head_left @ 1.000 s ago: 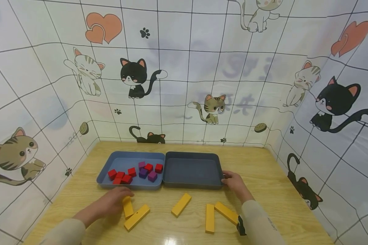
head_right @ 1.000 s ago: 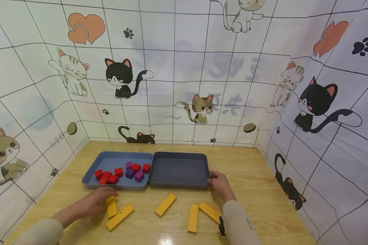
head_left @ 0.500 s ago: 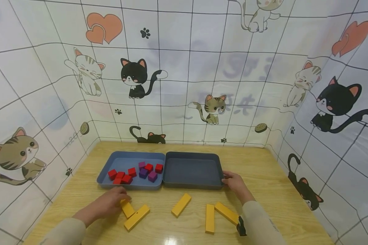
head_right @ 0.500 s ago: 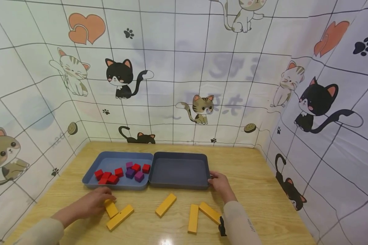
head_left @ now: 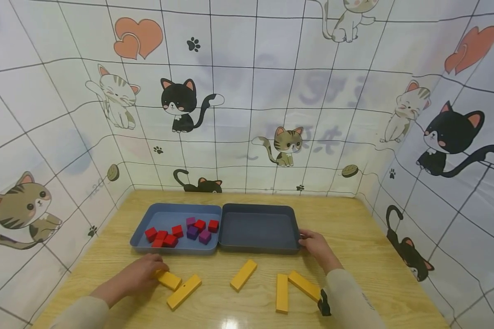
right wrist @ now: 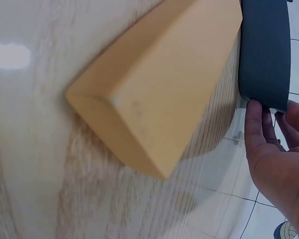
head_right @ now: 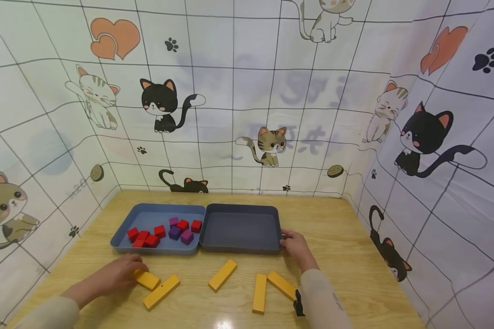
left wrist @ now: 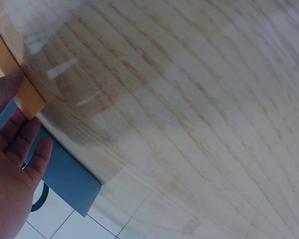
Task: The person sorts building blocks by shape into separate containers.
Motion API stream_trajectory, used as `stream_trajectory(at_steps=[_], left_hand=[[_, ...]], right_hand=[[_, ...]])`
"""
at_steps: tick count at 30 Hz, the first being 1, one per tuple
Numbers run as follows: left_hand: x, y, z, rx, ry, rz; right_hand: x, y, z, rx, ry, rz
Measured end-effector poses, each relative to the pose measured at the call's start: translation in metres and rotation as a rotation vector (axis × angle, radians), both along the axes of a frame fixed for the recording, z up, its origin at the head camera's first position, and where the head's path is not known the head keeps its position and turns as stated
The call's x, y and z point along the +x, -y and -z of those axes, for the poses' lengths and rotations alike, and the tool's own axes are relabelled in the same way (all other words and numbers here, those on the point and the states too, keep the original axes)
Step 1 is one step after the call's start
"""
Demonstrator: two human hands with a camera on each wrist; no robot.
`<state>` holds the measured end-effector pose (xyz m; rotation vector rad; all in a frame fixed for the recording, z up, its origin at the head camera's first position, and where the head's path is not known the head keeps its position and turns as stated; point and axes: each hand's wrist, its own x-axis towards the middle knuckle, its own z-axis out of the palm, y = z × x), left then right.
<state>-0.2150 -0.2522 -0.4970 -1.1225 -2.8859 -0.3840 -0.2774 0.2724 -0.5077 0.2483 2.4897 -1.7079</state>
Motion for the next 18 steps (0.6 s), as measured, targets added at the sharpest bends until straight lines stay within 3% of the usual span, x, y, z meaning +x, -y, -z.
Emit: stream_trajectory(at_steps=[6, 13, 18], left_hand=[[0.000, 0.004, -0.002, -0.003, 0.044, -0.030], [0.000, 0.001, -0.014, 0.051, -0.002, -0.045], [-0.005, -0.010, -0.025, 0.086, 0.006, -0.038]], right_hand=[[0.002, 0.001, -0.001, 0.010, -0.006, -0.007], [0.002, 0.001, 0.000, -0.010, -0.003, -0.007], [0.000, 0.001, 0.000, 0.005, 0.011, 0.001]])
